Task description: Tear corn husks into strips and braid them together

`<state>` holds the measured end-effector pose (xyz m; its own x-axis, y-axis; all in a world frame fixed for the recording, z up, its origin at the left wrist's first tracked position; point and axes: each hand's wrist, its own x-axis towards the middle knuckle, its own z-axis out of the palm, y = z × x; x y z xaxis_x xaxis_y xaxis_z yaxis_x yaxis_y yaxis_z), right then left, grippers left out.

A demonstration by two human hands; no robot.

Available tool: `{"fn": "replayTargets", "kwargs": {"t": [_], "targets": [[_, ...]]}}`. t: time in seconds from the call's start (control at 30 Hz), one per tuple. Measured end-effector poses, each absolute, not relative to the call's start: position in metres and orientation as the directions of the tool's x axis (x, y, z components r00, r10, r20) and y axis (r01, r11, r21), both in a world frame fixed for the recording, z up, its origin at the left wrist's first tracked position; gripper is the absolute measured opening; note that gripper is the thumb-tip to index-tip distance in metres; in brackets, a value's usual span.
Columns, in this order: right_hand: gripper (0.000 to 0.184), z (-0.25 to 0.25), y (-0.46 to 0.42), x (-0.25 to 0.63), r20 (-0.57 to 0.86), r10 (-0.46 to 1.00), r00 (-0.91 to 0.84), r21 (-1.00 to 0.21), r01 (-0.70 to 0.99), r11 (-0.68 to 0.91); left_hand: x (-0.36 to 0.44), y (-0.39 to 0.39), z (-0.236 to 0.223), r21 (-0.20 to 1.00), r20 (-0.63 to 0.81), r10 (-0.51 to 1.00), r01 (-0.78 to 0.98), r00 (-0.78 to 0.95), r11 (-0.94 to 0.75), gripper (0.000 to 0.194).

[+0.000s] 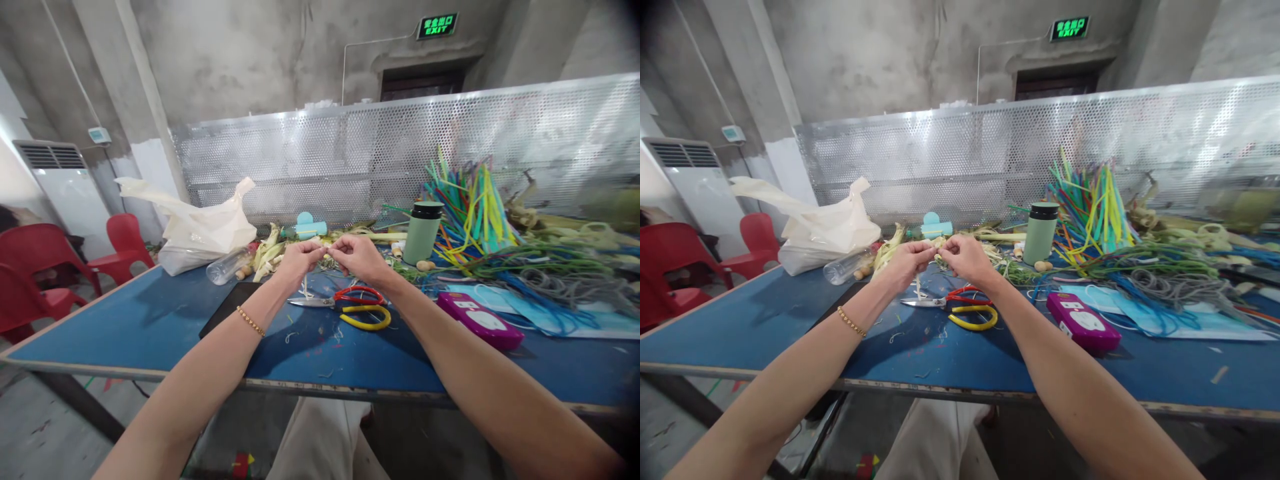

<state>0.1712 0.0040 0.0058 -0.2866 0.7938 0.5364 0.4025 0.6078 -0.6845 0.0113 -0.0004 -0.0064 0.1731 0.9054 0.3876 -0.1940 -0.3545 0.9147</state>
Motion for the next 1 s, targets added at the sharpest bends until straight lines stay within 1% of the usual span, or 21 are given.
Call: {"fn": "replayTargets", "kwargs": {"t": [0.17,0.3,0.37,0.43,0.5,0.6,0.67,0.73,0.83,1.0], "targets": [[0.021,0.0057,0.0035,0.1705,0.573,0.763,-0.299,-0.619,0.453,0.641,0.0126,-0.0023,-0.0058,0.912,0.403,0.909,-0.133,0.108,-0.389,0.023],[0.025,0.005,0.0049,0.1718,0.57,0.773,-0.28,-0.65,0.422,0.632,0.0124,-0.0003,-0.0066,0.908,0.408,0.907,-0.153,0.104,-0.391,0.021],[0.03,0.0049,0.0051,0.1724,0.535,0.799,-0.274,-0.709,0.368,0.601,0.0123,0.0007,-0.0067,0.908,0.408,0.901,-0.165,0.145,-0.385,0.018],[0.034,0.0049,0.005,0.1723,0.486,0.833,-0.264,-0.79,0.275,0.548,0.0127,0.0006,-0.0064,0.912,0.4,0.895,-0.181,0.195,-0.368,0.015],[0.032,0.0047,0.005,0.1714,0.459,0.854,-0.246,-0.851,0.155,0.502,0.0134,-0.0004,-0.0057,0.914,0.391,0.891,-0.207,0.231,-0.348,0.013],[0.027,0.0043,0.0053,0.1697,0.465,0.861,-0.206,-0.879,0.008,0.477,0.0149,-0.0026,-0.0041,0.916,0.368,0.893,-0.264,0.26,-0.301,0.01],[0.026,0.0042,0.0053,0.1688,0.476,0.859,-0.188,-0.878,-0.039,0.477,0.0157,-0.004,-0.003,0.913,0.353,0.899,-0.307,0.259,-0.27,0.013],[0.025,0.0042,0.0047,0.1682,0.49,0.851,-0.189,-0.871,-0.055,0.489,0.0164,-0.0051,-0.0023,0.911,0.341,0.907,-0.324,0.247,-0.254,0.019],[0.024,0.004,0.0035,0.1674,0.496,0.842,-0.213,-0.865,-0.047,0.499,0.0165,-0.0061,-0.0024,0.913,0.354,0.909,-0.294,0.222,-0.283,0.027],[0.022,0.0016,0.0037,0.1664,0.514,0.83,-0.217,-0.853,-0.032,0.521,0.0154,-0.0063,-0.0032,0.918,0.344,0.912,-0.283,0.224,-0.277,0.023]]}}
